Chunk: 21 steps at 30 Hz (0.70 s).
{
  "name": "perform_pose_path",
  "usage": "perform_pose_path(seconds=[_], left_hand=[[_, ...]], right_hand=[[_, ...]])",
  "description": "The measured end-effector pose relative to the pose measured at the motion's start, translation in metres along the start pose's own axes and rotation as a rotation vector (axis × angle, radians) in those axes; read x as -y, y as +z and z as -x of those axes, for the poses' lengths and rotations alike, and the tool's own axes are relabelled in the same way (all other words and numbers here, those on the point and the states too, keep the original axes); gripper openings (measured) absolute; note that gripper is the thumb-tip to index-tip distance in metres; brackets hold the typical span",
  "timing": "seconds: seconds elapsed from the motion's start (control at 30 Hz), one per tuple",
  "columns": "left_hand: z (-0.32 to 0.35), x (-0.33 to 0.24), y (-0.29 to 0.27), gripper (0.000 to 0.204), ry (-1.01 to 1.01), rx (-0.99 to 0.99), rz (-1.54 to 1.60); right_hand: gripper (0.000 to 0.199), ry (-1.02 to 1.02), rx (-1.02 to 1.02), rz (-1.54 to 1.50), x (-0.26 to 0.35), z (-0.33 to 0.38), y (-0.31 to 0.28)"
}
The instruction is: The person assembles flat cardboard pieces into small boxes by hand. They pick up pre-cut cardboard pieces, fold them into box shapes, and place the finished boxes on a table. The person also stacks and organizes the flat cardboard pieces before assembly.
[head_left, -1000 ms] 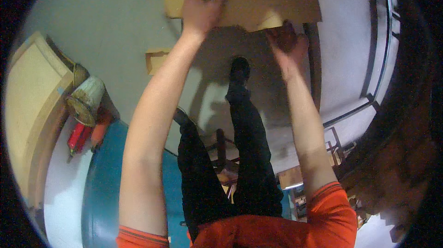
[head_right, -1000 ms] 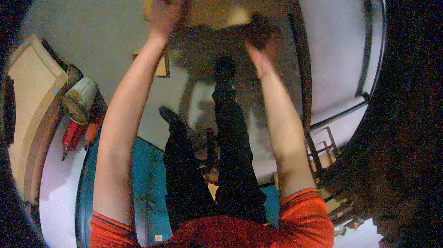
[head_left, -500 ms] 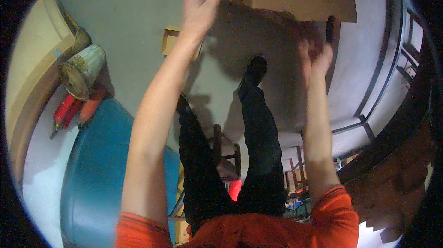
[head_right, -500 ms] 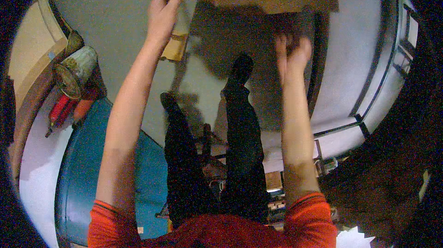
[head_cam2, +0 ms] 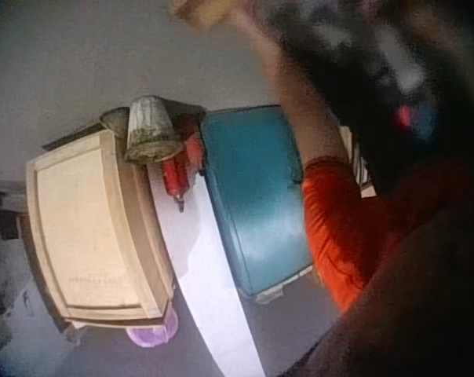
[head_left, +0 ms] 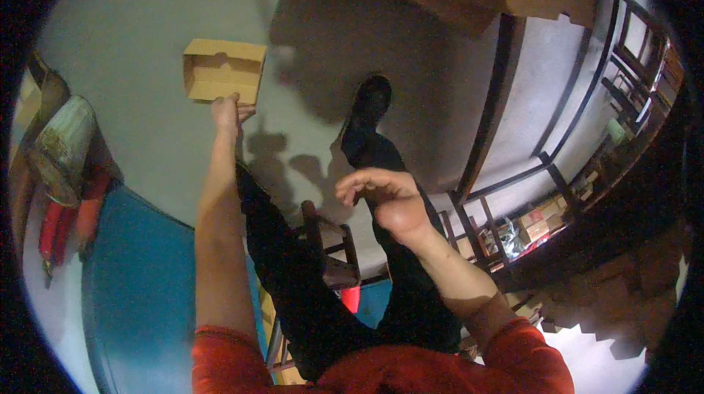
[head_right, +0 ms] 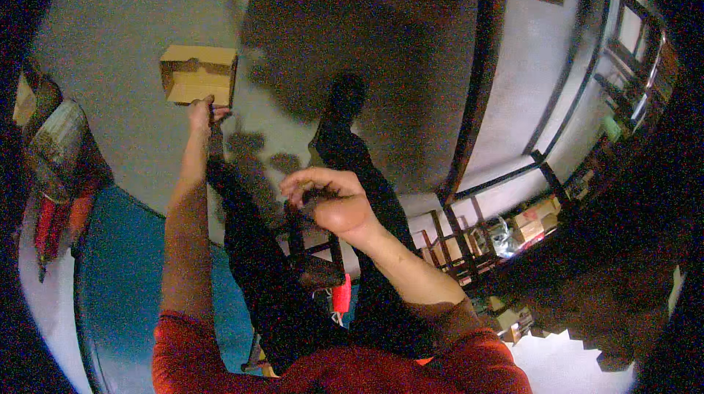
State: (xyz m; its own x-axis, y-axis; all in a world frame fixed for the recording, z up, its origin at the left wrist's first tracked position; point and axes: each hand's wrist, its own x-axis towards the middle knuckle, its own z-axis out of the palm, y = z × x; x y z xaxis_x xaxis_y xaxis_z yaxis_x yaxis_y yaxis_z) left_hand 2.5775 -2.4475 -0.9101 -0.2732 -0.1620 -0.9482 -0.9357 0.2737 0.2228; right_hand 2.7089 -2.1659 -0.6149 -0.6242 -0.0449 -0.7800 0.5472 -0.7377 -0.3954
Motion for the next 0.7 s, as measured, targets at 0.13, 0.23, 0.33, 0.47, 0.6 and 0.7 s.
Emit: perform_pose_path(seconds=[0.13, 0.23, 0.33, 0.47, 0.6, 0.7], left_hand=[[0.079, -0.024, 0.017, 0.023, 0.431, -0.083, -0.598], [0.163, -0.017, 0.025, 0.036, 0.506, -0.180, -1.020], [0.250, 0.004, 0.032, 0.049, 1.019, -0.011, -1.180], [0.349, -0.033, 0.107, 0.062, 1.153, 0.134, -1.311], [0.379, -0.037, 0.170, 0.052, 1.554, 0.389, -1.255], [0.410, -0.067, 0.228, 0.042, 1.596, 0.517, -1.275]], right_hand=[[0.045, -0.076, -0.139, 0.312, -0.039, -0.007, 0.001], [0.053, -0.296, -0.072, 0.631, -0.034, 0.016, 0.021], [0.050, -0.189, -0.181, 0.501, -0.052, 0.037, 0.035], [0.044, -0.469, -0.282, 0.249, -0.050, 0.061, 0.013], [0.045, -0.461, -0.361, -0.036, 0.020, 0.107, -0.018], [0.052, -0.611, -0.491, -0.061, 0.057, 0.106, -0.053]])
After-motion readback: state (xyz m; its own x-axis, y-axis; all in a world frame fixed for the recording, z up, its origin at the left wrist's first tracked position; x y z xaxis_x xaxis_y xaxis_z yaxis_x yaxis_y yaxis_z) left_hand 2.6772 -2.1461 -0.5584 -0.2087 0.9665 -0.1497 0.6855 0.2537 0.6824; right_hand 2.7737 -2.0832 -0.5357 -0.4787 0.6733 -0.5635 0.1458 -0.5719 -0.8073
